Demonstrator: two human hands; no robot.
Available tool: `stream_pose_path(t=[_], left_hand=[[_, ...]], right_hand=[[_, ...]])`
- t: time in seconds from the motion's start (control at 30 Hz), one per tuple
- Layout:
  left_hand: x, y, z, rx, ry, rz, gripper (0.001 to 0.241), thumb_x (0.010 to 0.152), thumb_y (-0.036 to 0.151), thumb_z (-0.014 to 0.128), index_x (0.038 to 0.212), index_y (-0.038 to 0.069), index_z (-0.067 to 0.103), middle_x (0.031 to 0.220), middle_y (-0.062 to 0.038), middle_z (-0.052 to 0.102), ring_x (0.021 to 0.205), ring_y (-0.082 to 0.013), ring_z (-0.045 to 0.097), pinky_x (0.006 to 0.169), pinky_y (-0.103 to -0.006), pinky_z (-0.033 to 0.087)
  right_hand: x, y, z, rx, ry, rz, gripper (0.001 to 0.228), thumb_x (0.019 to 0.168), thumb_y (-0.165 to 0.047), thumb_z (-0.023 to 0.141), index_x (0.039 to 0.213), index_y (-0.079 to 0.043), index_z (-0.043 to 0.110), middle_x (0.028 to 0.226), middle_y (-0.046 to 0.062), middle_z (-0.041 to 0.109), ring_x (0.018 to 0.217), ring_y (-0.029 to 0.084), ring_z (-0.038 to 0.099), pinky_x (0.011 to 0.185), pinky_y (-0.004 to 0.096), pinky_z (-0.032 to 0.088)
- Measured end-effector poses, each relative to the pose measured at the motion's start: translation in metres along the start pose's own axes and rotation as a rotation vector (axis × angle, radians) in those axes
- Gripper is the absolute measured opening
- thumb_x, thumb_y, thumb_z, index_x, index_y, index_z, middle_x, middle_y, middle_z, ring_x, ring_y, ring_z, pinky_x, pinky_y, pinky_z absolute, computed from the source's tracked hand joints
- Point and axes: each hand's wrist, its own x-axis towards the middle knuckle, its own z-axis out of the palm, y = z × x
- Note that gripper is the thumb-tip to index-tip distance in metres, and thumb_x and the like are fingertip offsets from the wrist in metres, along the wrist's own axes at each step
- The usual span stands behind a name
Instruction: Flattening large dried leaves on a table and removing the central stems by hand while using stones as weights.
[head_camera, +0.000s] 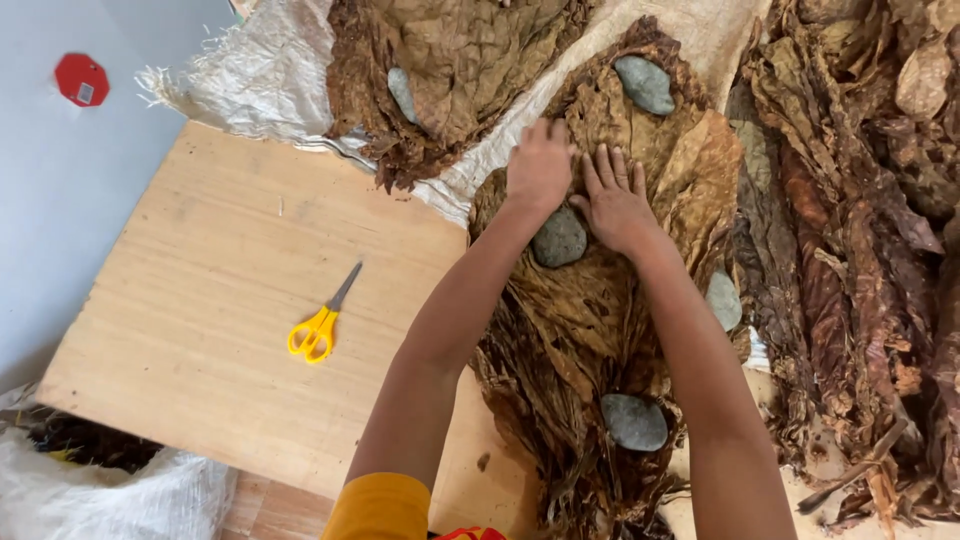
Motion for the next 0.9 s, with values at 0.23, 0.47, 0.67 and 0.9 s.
stream_pose_path(t=[0.23, 0.47, 0.67, 0.9], left_hand=[[0.002, -0.02, -0.03, -0.458, -0.045, -0.281, 0.041, 0.096, 0.028, 0.071, 0.122, -0.001, 0.059, 0.112, -0.02, 0.06, 0.101, -0.0408, 0.071, 0.075, -0.0491, 0.066], [-0.007, -0.025, -0.08, -0.605, -0.167, -0.444, 0.03, 0.102, 0.031, 0.062, 0.118, 0.007, 0.055, 0.104, -0.015, 0.07, 0.098, -0.0346, 0.074, 0.074, -0.0507, 0.061], [-0.008, -0.024, -0.078, -0.586, -0.174, -0.456, 0.022, 0.101, 0.024, 0.061, 0.117, 0.012, 0.053, 0.098, -0.015, 0.075, 0.093, -0.0348, 0.076, 0.073, -0.0496, 0.059], [-0.017, 0.012, -0.092, 0.139, -0.076, 0.177, 0.025, 0.098, 0.009, 0.054, 0.118, 0.017, 0.066, 0.12, -0.005, 0.059, 0.122, -0.0218, 0.053, 0.1, -0.0447, 0.051]], right_hand=[[0.054, 0.039, 0.0, 0.027, 0.253, -0.044, 0.048, 0.104, -0.064, 0.056, 0.109, -0.021, 0.074, 0.111, 0.005, 0.072, 0.119, 0.033, 0.064, 0.111, 0.064, 0.034], [0.077, 0.025, -0.013, 0.103, 0.048, -0.004, 0.091, 0.104, -0.075, 0.015, 0.166, -0.009, 0.006, 0.172, 0.02, 0.004, 0.158, 0.041, 0.001, 0.128, 0.061, 0.005], [0.079, 0.021, -0.023, 0.057, -0.011, 0.051, 0.103, 0.096, -0.083, 0.03, 0.166, -0.014, -0.003, 0.17, 0.025, 0.001, 0.157, 0.046, 0.006, 0.127, 0.061, 0.011], [0.111, 0.041, -0.02, -0.163, -0.008, -0.005, 0.104, 0.085, -0.087, 0.046, 0.168, -0.035, 0.013, 0.172, 0.007, 0.014, 0.132, 0.044, 0.041, 0.095, 0.054, 0.036]])
